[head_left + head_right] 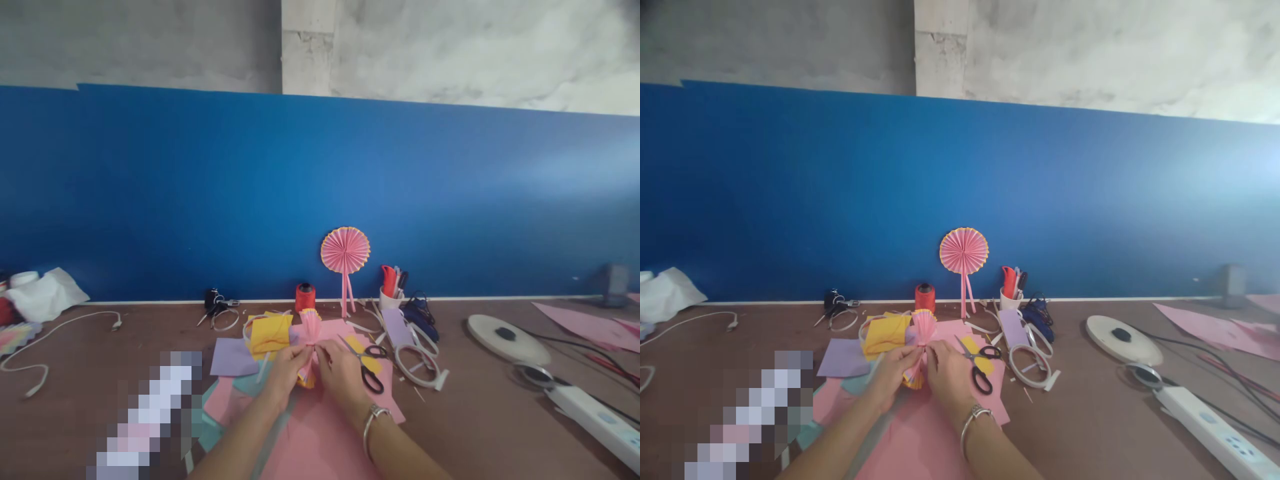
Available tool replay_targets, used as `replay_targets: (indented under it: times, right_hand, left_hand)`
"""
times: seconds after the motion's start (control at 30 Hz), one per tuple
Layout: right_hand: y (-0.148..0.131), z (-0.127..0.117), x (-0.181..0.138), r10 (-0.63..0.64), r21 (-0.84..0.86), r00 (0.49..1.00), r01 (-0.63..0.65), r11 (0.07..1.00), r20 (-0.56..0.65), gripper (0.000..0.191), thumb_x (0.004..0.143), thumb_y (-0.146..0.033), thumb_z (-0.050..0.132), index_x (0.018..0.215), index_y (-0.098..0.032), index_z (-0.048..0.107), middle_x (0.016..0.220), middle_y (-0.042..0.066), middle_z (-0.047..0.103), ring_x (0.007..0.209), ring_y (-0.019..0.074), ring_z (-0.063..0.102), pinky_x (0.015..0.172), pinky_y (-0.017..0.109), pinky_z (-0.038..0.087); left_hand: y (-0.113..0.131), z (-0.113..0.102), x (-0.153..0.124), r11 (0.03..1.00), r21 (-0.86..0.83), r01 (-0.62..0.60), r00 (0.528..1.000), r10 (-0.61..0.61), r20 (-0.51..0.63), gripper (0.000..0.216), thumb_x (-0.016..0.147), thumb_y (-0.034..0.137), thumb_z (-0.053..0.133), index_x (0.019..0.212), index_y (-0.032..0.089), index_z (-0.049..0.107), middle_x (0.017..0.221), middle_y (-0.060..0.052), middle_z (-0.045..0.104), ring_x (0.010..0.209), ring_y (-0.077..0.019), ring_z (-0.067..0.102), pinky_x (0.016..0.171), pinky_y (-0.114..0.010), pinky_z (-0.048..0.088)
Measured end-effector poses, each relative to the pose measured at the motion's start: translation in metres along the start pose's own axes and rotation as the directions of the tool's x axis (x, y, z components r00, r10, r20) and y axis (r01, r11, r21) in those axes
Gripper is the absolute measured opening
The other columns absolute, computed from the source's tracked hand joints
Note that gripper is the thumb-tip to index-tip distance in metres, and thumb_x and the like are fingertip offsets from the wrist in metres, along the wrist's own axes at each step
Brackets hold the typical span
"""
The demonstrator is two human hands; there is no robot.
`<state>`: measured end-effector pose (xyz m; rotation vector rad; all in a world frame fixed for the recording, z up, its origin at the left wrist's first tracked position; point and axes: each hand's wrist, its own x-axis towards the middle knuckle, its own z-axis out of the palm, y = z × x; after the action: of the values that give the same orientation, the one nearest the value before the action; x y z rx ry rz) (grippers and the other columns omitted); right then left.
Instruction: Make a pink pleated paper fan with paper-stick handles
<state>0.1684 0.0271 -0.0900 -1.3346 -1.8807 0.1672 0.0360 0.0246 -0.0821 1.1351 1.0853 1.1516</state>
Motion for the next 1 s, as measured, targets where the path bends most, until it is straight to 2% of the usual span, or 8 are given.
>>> replay_targets:
  times: [0.1,0.23,0.37,0.43,0.5,0.57,0.83,1.0]
  right_hand:
    - [0.001,0.0,0.001,0.026,0.026,1.0,-0.026,0.999,0.007,0.022,0.087,-0.021,0.043,0.08,-0.019,0.064,0.076,0.004,0.067,0.068,0.0163,0.06,0.06,0.024,0.04]
    - [0.001,-0.001,0.002,-0.01,0.013,1.0,0.01,1.0,-0.019,0.023,0.088,-0.024,0.044,0.078,-0.018,0.064,0.074,0.004,0.067,0.065,0.016,0.059,0.059,0.024,0.039]
    - [-0.001,-0.002,0.003,-0.065,-0.029,0.995,0.063,0.998,-0.081,0.022,0.088,-0.027,0.048,0.077,-0.018,0.064,0.071,0.004,0.067,0.062,0.0158,0.058,0.059,0.024,0.038]
    - [-0.001,-0.002,0.003,-0.091,-0.048,0.99,0.087,0.995,-0.104,0.023,0.088,-0.028,0.048,0.075,-0.019,0.064,0.069,0.003,0.067,0.062,0.0158,0.058,0.06,0.024,0.037]
    - [-0.002,-0.003,0.002,-0.115,-0.057,0.988,0.109,0.992,-0.105,0.024,0.089,-0.028,0.047,0.073,-0.019,0.064,0.068,0.003,0.067,0.062,0.0157,0.058,0.06,0.024,0.037]
    - [-0.002,-0.003,0.001,-0.129,-0.057,0.987,0.124,0.991,-0.095,0.024,0.089,-0.027,0.047,0.074,-0.02,0.064,0.07,0.002,0.067,0.062,0.0154,0.058,0.06,0.024,0.037]
    - [0.001,0.0,0.0,-0.124,-0.126,0.991,0.118,0.985,-0.044,0.023,0.089,-0.023,0.045,0.076,-0.019,0.064,0.072,0.003,0.068,0.065,0.0166,0.059,0.061,0.025,0.037]
    - [0.001,0.003,-0.001,-0.073,-0.159,0.996,0.064,0.985,-0.047,0.023,0.087,-0.02,0.045,0.073,-0.02,0.062,0.071,0.003,0.067,0.063,0.016,0.058,0.059,0.024,0.035]
  left_hand:
    - [0.003,0.003,-0.001,0.998,0.053,-0.017,0.999,0.018,-0.031,0.032,0.067,0.046,0.059,0.056,0.017,0.052,0.048,0.005,0.043,0.046,-0.0096,0.041,0.047,-0.021,0.028]
    - [0.008,0.003,-0.003,0.985,0.161,-0.062,0.993,0.077,-0.085,0.024,0.071,0.033,0.052,0.053,0.019,0.045,0.042,0.007,0.036,0.041,-0.0084,0.037,0.044,-0.02,0.025]
    - [0.01,0.004,-0.005,0.945,0.298,-0.135,0.978,0.176,-0.115,0.022,0.073,0.029,0.051,0.054,0.02,0.045,0.04,0.006,0.04,0.041,-0.0107,0.042,0.048,-0.022,0.028]
    - [0.009,0.006,-0.007,0.867,0.454,-0.205,0.957,0.275,-0.094,0.022,0.076,0.025,0.049,0.055,0.019,0.048,0.044,0.004,0.045,0.047,-0.0125,0.047,0.053,-0.023,0.03]
    - [0.008,0.008,-0.01,0.739,0.624,-0.254,0.932,0.36,-0.047,0.023,0.08,0.022,0.045,0.057,0.018,0.052,0.051,0.001,0.051,0.052,-0.0141,0.05,0.056,-0.024,0.031]
    - [0.006,0.01,-0.011,0.632,0.728,-0.265,0.918,0.396,-0.01,0.024,0.082,0.02,0.043,0.061,0.018,0.055,0.057,-0.002,0.057,0.058,-0.0158,0.053,0.058,-0.025,0.031]
    - [0.002,0.006,-0.011,0.411,0.875,-0.257,0.896,0.44,0.057,0.022,0.079,0.009,0.044,0.075,0.017,0.064,0.076,-0.007,0.066,0.076,-0.0207,0.058,0.069,-0.028,0.035]
    - [-0.002,0.008,-0.013,0.338,0.905,-0.259,0.892,0.443,0.09,0.027,0.082,0.009,0.04,0.082,0.015,0.066,0.078,-0.009,0.065,0.079,-0.0223,0.058,0.072,-0.031,0.037]
